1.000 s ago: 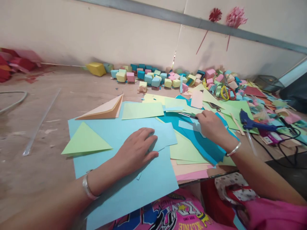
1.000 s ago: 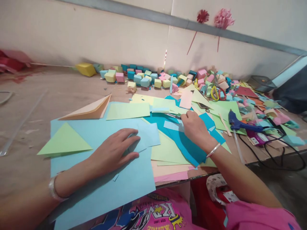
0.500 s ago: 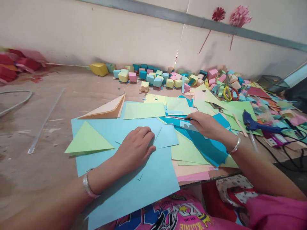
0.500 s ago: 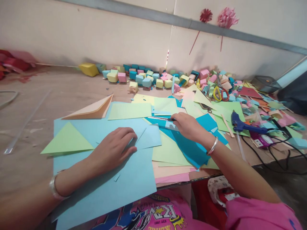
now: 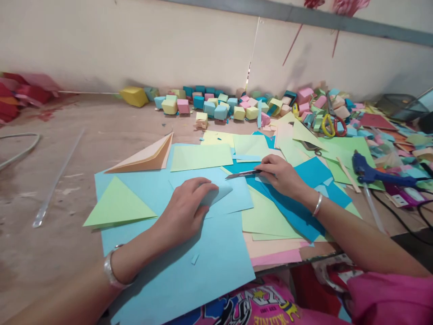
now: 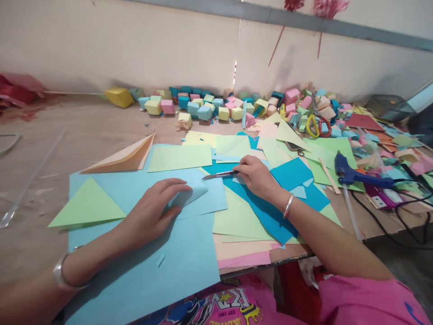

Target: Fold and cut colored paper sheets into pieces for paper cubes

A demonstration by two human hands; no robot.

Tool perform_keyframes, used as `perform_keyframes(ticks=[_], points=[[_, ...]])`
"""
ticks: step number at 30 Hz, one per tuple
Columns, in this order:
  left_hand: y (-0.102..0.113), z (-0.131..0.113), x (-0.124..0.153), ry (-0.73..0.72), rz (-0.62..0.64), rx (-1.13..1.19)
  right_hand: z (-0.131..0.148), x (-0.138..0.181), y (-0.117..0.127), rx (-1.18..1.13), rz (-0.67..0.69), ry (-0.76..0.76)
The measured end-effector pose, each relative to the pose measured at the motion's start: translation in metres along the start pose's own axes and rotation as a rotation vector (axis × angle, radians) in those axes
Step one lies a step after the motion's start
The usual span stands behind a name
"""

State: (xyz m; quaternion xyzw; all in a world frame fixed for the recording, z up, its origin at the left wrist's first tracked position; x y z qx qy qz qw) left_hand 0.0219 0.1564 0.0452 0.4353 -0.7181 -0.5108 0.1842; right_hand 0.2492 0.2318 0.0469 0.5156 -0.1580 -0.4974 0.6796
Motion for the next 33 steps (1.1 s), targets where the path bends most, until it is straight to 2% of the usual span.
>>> perform_keyframes(ticks=[4, 9, 14, 16, 22, 28, 33], points=[[0.003, 0.007, -0.003, 0.076, -0.002, 0.102, 0.004, 0.002, 0.002, 0.012, 0.001, 0.039], [0.004, 0.008, -0.003, 0.086, -0.019, 0.149, 0.004, 0.003, 0.005, -0.01, -0.006, 0.043], [0.002, 0.009, -0.003, 0.099, 0.006, 0.11, 0.014, 0.005, -0.002, -0.026, 0.078, 0.074], [0.002, 0.009, -0.004, 0.081, -0.002, 0.069, 0.018, 0.006, -0.006, -0.011, 0.11, 0.09], [0.007, -0.002, -0.008, -0.095, -0.142, -0.155, 0.026, 0.006, -0.011, 0.034, 0.176, 0.165], [-0.018, -0.002, -0.007, -0.192, 0.056, -0.063, 0.033, 0.008, -0.012, 0.039, 0.184, 0.218], [-0.02, 0.001, -0.008, -0.162, 0.106, -0.075, 0.034, 0.009, -0.013, 0.031, 0.198, 0.251]])
Point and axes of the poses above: each hand's wrist, its own x-axis away from the middle knuckle, its own y-axis out of the back of the hand, z = x × y, the point moved 8 cm from there along -x, towards the middle knuckle, and after that the axes turned 6 degrees about -y, right-handed, at the moved point
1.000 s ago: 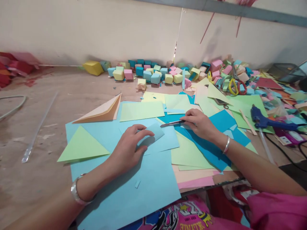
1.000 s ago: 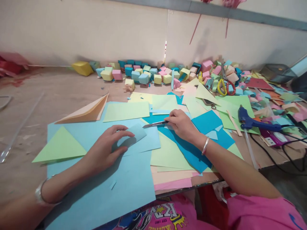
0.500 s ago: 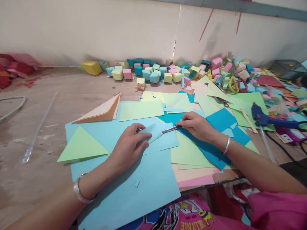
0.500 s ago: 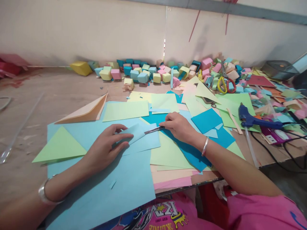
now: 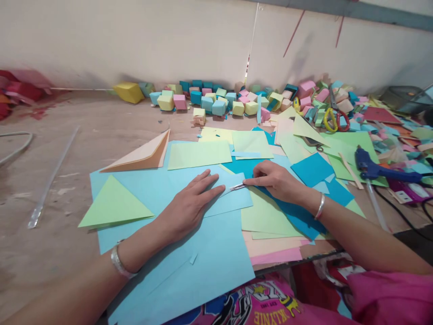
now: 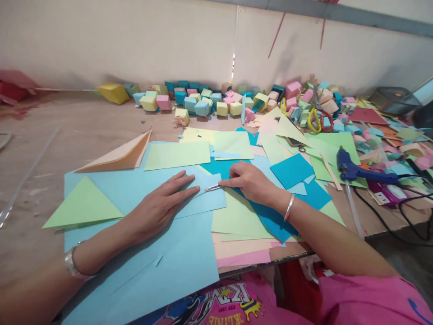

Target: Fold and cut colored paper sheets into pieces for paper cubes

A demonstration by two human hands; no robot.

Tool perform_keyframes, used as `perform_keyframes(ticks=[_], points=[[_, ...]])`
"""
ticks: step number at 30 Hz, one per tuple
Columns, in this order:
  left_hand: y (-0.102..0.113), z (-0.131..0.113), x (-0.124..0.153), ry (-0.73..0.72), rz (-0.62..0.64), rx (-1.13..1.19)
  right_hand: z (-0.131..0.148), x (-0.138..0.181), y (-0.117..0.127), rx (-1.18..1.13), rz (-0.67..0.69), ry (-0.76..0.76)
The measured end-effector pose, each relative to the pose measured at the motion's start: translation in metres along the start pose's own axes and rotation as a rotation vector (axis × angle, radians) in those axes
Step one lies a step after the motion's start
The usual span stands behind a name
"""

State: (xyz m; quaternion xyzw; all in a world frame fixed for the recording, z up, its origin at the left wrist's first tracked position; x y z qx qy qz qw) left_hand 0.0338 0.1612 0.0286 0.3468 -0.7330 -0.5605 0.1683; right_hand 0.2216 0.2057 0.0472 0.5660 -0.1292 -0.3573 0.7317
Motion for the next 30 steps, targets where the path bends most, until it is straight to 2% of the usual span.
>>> perform_keyframes(ticks=[5, 18, 30], points=[[-0.003, -0.004, 0.005, 0.025, 0.101, -0.123, -0.005, 0.003, -0.001, 0.015, 0.024, -0.025], [-0.009, -0.007, 0.007, 0.044, 0.166, -0.167, 0.0, 0.009, -0.001, 0.053, 0.098, -0.036], [-0.009, -0.008, 0.008, 0.033, 0.116, -0.163, 0.023, 0.006, -0.009, 0.011, 0.112, 0.015]])
Point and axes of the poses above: each hand's wrist, its own x-axis away from the middle knuckle, its own y-axis out of the back of the hand, z = x × y, the point moved 8 cm from there along -x, towards the middle knuckle, and after that the axes turned 6 degrees about -y, right-handed, at the moved point
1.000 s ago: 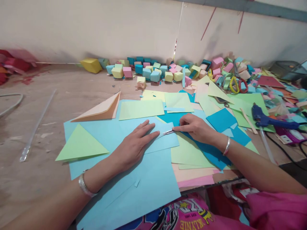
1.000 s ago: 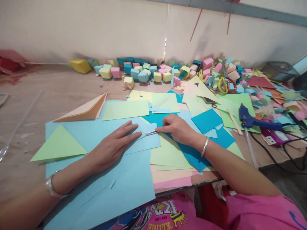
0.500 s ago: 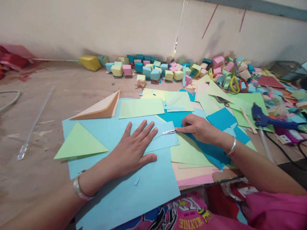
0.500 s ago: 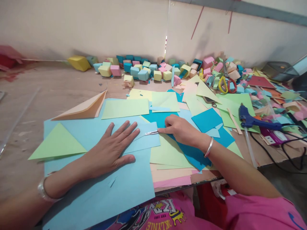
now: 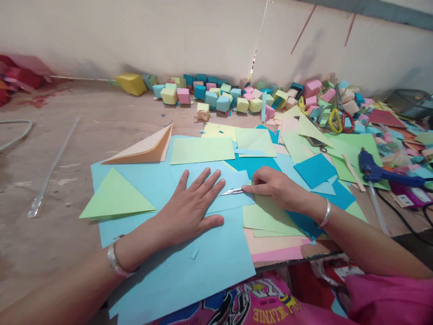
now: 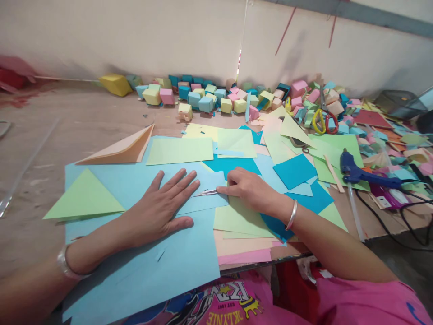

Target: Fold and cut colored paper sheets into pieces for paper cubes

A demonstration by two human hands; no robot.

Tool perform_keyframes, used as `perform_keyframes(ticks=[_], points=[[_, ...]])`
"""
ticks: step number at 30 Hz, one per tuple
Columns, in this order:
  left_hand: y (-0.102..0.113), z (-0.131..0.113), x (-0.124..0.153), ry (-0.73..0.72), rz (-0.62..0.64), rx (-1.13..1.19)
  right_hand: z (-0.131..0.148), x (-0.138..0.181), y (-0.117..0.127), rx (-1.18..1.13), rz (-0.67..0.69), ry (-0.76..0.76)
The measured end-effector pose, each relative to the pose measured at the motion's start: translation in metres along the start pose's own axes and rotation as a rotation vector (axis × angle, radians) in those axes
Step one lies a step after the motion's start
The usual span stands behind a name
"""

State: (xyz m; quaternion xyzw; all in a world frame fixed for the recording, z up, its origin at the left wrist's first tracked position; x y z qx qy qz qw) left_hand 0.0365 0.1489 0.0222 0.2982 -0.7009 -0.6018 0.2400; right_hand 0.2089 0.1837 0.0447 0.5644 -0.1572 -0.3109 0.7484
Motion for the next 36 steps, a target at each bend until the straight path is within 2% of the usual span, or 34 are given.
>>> perform_keyframes(ticks=[12, 19, 22, 26, 36], points=[[-0.001, -0.001, 0.0, 0.017, 0.032, 0.047, 0.029, -0.003, -0.01, 0.161, 0.021, 0.049], [0.013, 0.021, 0.0, 0.054, 0.104, 0.281, 0.03, 0.001, -0.01, 0.143, -0.017, 0.064], [0.022, 0.035, 0.001, 0.056, 0.109, 0.233, 0.03, 0.002, -0.009, 0.144, -0.02, 0.077], [0.022, 0.045, 0.005, 0.069, 0.203, 0.201, 0.033, 0.003, -0.007, 0.131, -0.031, 0.119], [0.02, 0.044, 0.003, 0.069, 0.221, 0.165, 0.046, -0.004, -0.014, 0.073, -0.043, 0.182]])
Point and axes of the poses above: each hand's wrist, its own x-axis away from the middle knuckle, its own y-axis out of the back of the hand, z = x × y, the point moved 8 cm from there along -x, towards the middle knuckle, and after that the axes turned 6 degrees about -y, right-handed, at the moved point
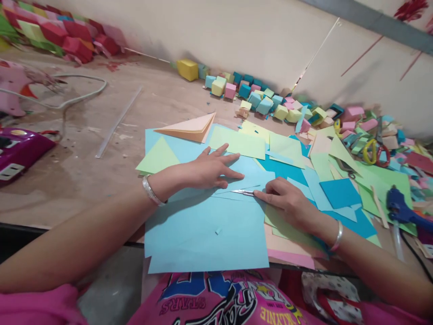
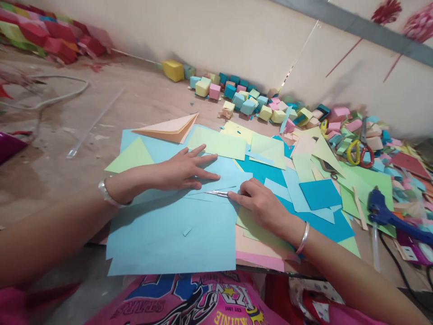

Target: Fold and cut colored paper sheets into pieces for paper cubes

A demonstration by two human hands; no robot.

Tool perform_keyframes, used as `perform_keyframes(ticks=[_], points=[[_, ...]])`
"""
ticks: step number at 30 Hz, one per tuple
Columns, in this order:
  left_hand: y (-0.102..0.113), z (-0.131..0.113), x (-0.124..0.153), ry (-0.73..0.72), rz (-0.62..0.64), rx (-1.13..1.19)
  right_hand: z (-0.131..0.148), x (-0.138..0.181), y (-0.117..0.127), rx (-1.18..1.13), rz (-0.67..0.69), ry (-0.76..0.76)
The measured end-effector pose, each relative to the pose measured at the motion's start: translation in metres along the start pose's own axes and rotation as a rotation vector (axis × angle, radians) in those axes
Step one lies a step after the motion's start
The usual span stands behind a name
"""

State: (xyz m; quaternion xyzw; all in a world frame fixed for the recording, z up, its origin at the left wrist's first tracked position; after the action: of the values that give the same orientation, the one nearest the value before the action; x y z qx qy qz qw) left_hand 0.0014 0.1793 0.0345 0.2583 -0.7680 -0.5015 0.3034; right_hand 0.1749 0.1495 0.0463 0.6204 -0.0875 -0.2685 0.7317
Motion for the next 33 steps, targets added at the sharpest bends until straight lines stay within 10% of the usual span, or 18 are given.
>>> perform_keyframes(ticks=[16, 25, 33], points=[[-0.006, 0.004, 0.0, -0.024, -0.017, 0.037, 0.013, 0.003, 0.003, 0.111, 0.059, 0.029], [0.008, -0.007, -0.001, -0.047, -0.19, 0.04, -0.036, 0.017, 0.051, 0.064, -0.12, -0.197], [0.014, -0.007, -0.004, -0.107, -0.285, 0.122, -0.072, 0.014, 0.048, 0.142, -0.087, -0.307]])
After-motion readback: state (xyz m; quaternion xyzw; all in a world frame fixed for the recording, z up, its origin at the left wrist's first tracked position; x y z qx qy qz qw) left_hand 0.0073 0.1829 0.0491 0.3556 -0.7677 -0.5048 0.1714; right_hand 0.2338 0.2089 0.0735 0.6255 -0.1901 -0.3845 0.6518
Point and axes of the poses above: each hand's wrist, its own x-axis away from the middle knuckle, its own y-axis out of the back of the hand, z = x × y, the point moved 8 cm from there along -x, towards the middle knuckle, and after that the axes turned 6 degrees about -y, right-handed, at the moved point
